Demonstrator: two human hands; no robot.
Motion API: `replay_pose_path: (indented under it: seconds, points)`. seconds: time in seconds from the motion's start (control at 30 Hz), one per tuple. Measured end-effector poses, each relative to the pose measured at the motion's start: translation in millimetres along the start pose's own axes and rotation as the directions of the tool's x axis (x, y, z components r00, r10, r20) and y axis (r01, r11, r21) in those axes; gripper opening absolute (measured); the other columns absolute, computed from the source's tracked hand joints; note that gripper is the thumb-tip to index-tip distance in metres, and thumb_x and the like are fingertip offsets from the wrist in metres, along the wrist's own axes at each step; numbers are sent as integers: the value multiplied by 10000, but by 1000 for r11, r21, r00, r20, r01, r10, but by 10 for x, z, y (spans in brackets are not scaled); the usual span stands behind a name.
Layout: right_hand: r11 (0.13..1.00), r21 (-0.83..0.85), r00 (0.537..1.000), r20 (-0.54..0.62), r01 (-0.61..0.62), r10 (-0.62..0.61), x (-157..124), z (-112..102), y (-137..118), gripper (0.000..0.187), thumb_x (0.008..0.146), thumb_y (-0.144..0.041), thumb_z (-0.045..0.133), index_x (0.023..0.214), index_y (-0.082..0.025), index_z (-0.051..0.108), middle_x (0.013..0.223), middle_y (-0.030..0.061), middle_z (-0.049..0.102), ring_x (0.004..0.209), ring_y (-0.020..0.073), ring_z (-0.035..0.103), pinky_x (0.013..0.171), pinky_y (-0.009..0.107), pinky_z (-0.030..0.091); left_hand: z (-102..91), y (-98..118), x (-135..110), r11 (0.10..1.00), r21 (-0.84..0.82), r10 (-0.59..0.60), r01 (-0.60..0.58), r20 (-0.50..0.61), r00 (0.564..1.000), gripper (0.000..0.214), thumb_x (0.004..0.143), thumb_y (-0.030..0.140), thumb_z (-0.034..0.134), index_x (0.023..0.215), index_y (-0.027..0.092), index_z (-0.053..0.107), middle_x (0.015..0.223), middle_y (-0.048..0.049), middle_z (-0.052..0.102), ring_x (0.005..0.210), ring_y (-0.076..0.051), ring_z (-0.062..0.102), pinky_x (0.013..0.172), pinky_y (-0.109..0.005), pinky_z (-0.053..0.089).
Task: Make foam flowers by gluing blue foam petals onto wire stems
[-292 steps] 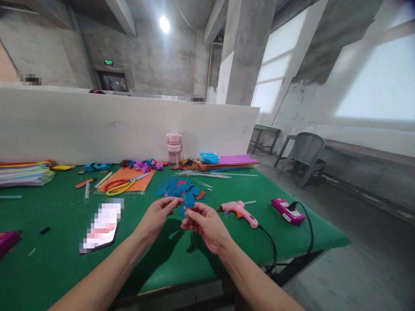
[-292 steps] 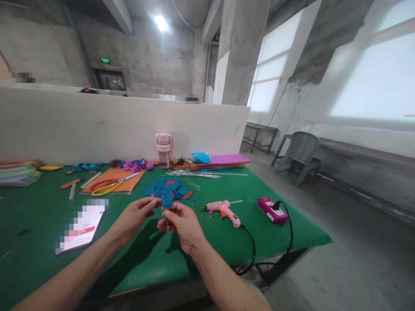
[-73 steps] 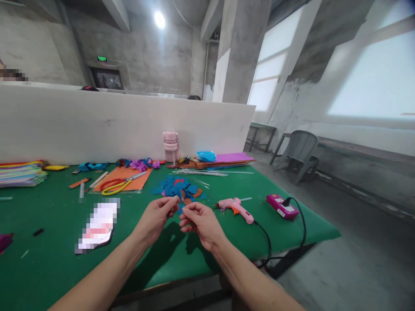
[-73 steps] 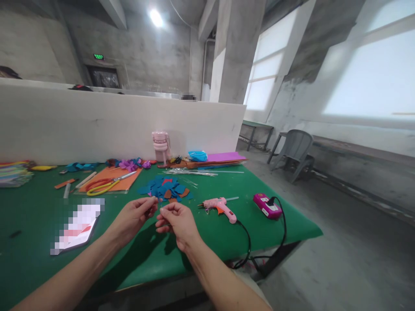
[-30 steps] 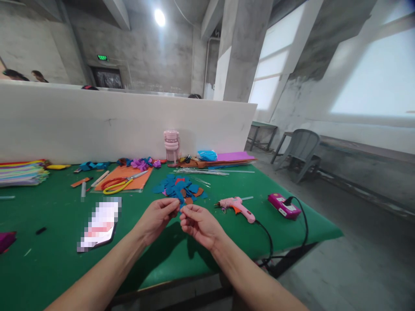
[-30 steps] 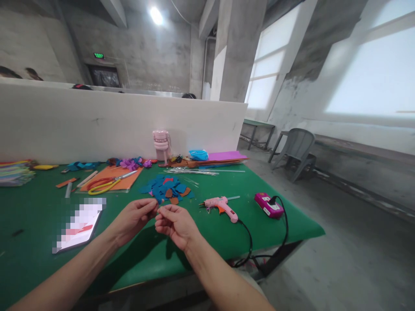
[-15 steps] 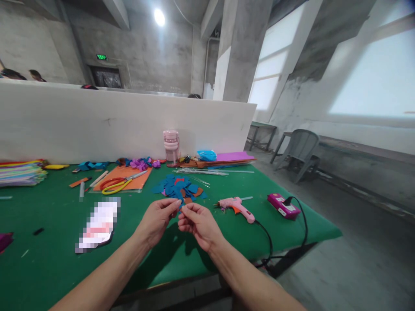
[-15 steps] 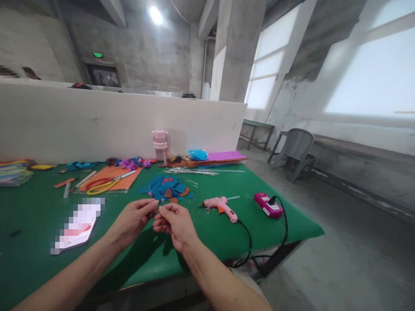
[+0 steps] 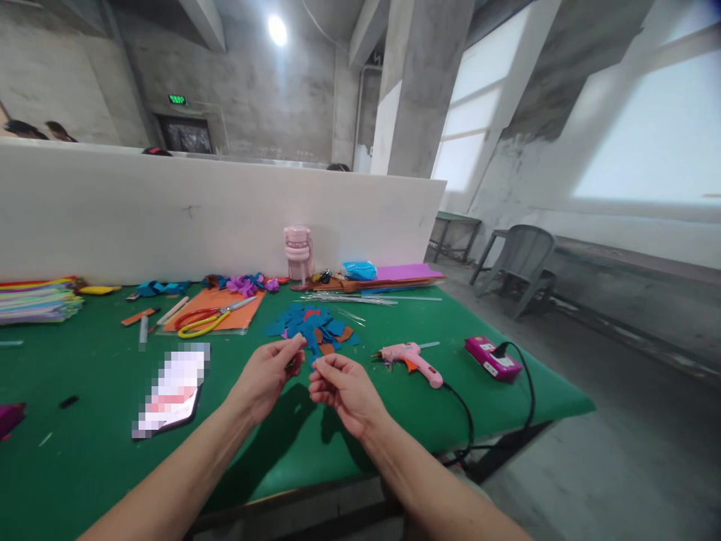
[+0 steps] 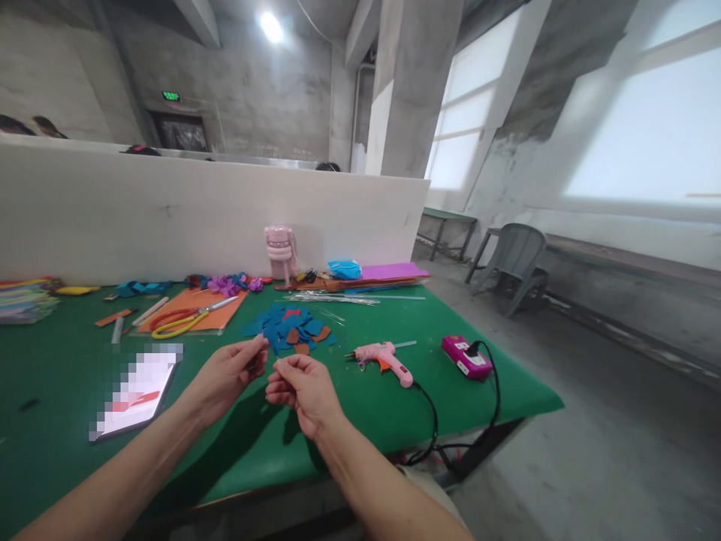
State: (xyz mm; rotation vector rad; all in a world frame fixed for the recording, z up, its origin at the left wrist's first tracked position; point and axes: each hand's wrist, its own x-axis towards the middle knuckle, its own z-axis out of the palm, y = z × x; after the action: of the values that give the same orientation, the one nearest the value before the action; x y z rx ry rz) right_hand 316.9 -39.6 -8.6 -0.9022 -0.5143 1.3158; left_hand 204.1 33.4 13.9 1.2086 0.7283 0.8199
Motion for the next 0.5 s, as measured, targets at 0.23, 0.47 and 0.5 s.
replay_pose_path:
  seconds: [0.23, 0.47, 0.5]
  points:
    - [991, 107, 995, 68, -84, 77, 13, -30, 11, 281, 581, -274, 766, 721, -109, 586, 584, 0, 628, 470, 64, 579, 441, 143, 498, 36, 0, -18, 1000, 15, -14, 12, 130, 991, 305, 658, 389, 674, 552, 119, 578, 534, 17, 488, 508, -67, 405, 500, -195, 344]
    - [916, 275, 951, 187, -291, 246, 36, -39, -5, 136, 697, -162, 689, 763, -91, 594, 563, -13, 624, 443, 43, 572, 439, 118, 497, 45, 2, -28, 991, -109, -63, 84, 184, 981, 252, 643, 350, 702, 710, 109, 666, 568, -1, 556, 546, -77, 478, 562, -200, 388]
    - [907, 289, 947, 194, -306, 257, 36, -41, -7, 122, 709, -155, 679, 771, -91, 595, 563, -14, 624, 440, 42, 573, 438, 116, 497, 36, -4, -25, 989, -121, -59, 84, 198, 978, 239, 658, 343, 694, 704, 111, 662, 579, -3, 561, 560, -79, 489, 577, -201, 394]
